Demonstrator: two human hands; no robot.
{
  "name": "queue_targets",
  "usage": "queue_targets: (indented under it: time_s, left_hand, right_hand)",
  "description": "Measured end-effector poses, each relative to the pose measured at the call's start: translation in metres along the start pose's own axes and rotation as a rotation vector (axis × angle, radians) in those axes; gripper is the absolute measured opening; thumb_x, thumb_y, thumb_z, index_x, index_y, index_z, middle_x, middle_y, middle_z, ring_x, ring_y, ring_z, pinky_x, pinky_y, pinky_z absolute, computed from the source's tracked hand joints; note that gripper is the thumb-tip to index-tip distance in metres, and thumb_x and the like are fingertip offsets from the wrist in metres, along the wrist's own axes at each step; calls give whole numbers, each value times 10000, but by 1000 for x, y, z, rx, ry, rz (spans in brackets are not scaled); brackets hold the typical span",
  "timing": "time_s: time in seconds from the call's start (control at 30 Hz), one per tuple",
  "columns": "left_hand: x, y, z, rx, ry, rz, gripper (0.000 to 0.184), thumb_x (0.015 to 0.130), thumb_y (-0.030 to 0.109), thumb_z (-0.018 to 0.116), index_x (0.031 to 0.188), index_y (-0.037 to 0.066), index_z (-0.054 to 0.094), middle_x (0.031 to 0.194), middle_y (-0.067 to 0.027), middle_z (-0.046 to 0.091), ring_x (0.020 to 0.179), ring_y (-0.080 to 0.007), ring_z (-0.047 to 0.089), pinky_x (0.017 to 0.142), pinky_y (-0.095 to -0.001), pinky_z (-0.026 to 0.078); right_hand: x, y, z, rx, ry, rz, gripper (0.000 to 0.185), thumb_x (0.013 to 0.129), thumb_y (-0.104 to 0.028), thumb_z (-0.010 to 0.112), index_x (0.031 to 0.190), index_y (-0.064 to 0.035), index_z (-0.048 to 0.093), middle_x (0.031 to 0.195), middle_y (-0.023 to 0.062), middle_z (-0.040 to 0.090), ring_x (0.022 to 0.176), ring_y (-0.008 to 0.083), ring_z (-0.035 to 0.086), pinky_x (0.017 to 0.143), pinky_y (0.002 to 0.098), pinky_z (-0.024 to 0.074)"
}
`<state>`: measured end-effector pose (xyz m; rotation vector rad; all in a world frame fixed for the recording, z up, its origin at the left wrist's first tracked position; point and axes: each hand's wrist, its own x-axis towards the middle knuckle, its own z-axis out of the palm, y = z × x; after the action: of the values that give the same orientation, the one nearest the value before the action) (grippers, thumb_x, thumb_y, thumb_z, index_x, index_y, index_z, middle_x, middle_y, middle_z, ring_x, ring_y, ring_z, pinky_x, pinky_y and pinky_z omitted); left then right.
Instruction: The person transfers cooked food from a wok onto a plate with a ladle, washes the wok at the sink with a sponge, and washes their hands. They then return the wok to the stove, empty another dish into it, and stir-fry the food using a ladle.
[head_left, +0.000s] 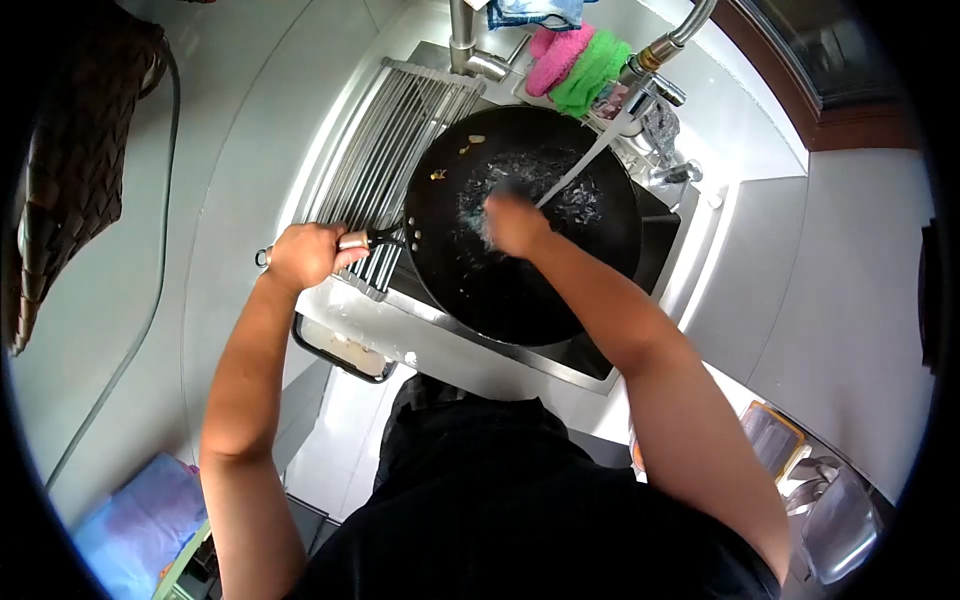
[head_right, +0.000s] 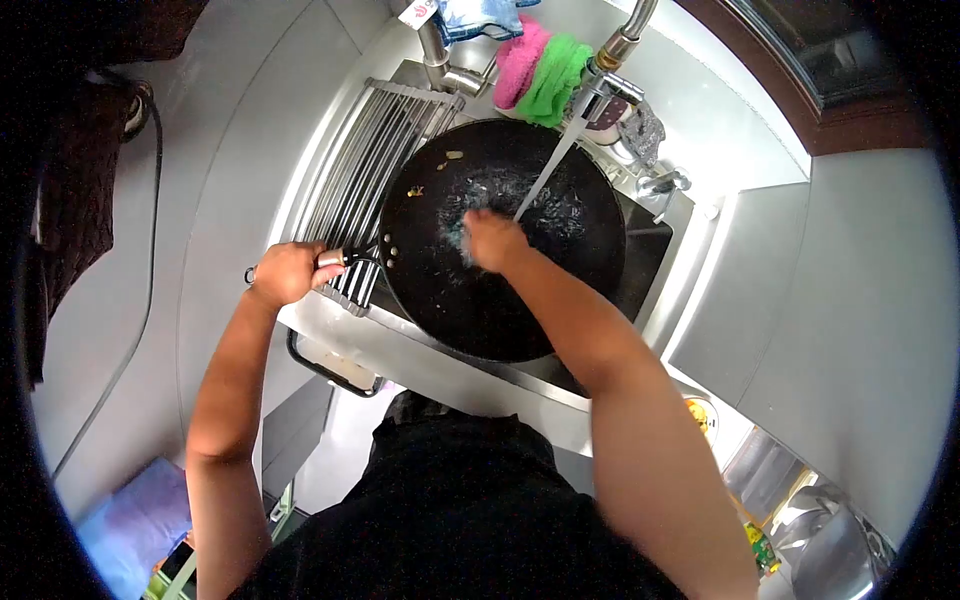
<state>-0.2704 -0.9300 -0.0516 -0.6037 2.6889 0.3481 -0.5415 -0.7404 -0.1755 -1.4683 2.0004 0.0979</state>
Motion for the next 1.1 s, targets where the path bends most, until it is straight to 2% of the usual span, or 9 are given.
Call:
queue_targets:
  time_s: [0.17, 0.3, 0.4, 0.53, 0.6, 0.7, 0.8, 0.97, 1.1]
  left_hand:
    - [3, 1, 3, 19, -8, -25, 546, 807, 625, 567, 827, 84, 640, 673, -148, 636, 692, -365, 631, 647, -452, 498]
    - [6, -1, 5, 123, -39, -48, 519, 818, 607, 564, 898, 100, 640, 686, -140, 652, 696, -352, 644, 649, -447, 509]
    - [9, -4, 3, 157, -62, -49, 503, 822, 590, 571, 914, 99, 639, 706, -140, 659, 708, -344, 650, 651, -444, 509]
    - [11, -5, 0, 186, -8, -42, 477, 804, 567, 593, 863, 95, 631, 689, -127, 652, 700, -331, 654, 647, -437, 513]
    - [10, -8, 1, 163, -10, -21, 477, 787, 560, 610, 873, 91, 622, 705, -132, 651, 717, -337, 650, 659, -447, 510]
    - [8, -12, -2, 124, -38, -11, 399, 792, 474, 648, 892, 89, 623, 734, -137, 656, 750, -340, 649, 682, -453, 514]
    - [4, -18, -7, 48, -46, 15, 292, 778, 341, 681, 914, 88, 633, 780, -143, 666, 791, -338, 649, 721, -452, 521]
    - [2, -12, -15, 95, -175, -147, 249, 699, 255, 651, 898, 106, 674, 850, -144, 682, 826, -334, 649, 754, -442, 526]
    - [15, -8, -14, 154, -176, -220, 246, 701, 292, 640, 887, 139, 692, 850, -132, 689, 824, -325, 655, 752, -434, 528]
  right_hand:
    - [23, 60, -13, -10, 133, 176, 551, 910, -208, 500, 1407, -17, 358, 1252, 251, 499, 1157, 380, 535, 945, 440, 472]
    - [85, 6, -22, 594, 947, 189, 286, 816, -201, 696, 980, -34, 532, 926, 155, 622, 880, 327, 630, 731, 434, 505]
    - [85, -36, -20, 1122, 627, -275, 216, 827, -137, 703, 933, -54, 533, 783, 76, 605, 714, 180, 589, 665, 336, 489]
    - [29, -33, 14, 537, 60, -838, 75, 799, -87, 591, 764, -98, 525, 683, 85, 550, 628, 238, 542, 584, 372, 435]
    - [-27, -15, -11, -70, -329, -512, 170, 841, -149, 528, 960, -95, 637, 992, 170, 645, 970, 340, 621, 818, 445, 498]
    - [-34, 47, -21, -308, -271, -62, 419, 886, -171, 509, 1298, -111, 546, 1239, 189, 581, 1179, 333, 541, 1009, 451, 425]
    - [32, 68, 2, 311, 97, 240, 453, 904, -182, 530, 1342, -75, 489, 1317, 217, 513, 1222, 333, 512, 1048, 442, 383]
    - [-17, 21, -22, -112, -6, -270, 481, 894, -206, 557, 1336, -53, 449, 1329, 225, 497, 1208, 373, 513, 1042, 448, 387]
    - [-17, -6, -73, 116, -78, 197, 495, 884, -219, 562, 1335, -67, 426, 1362, 238, 461, 1222, 393, 493, 1046, 443, 386]
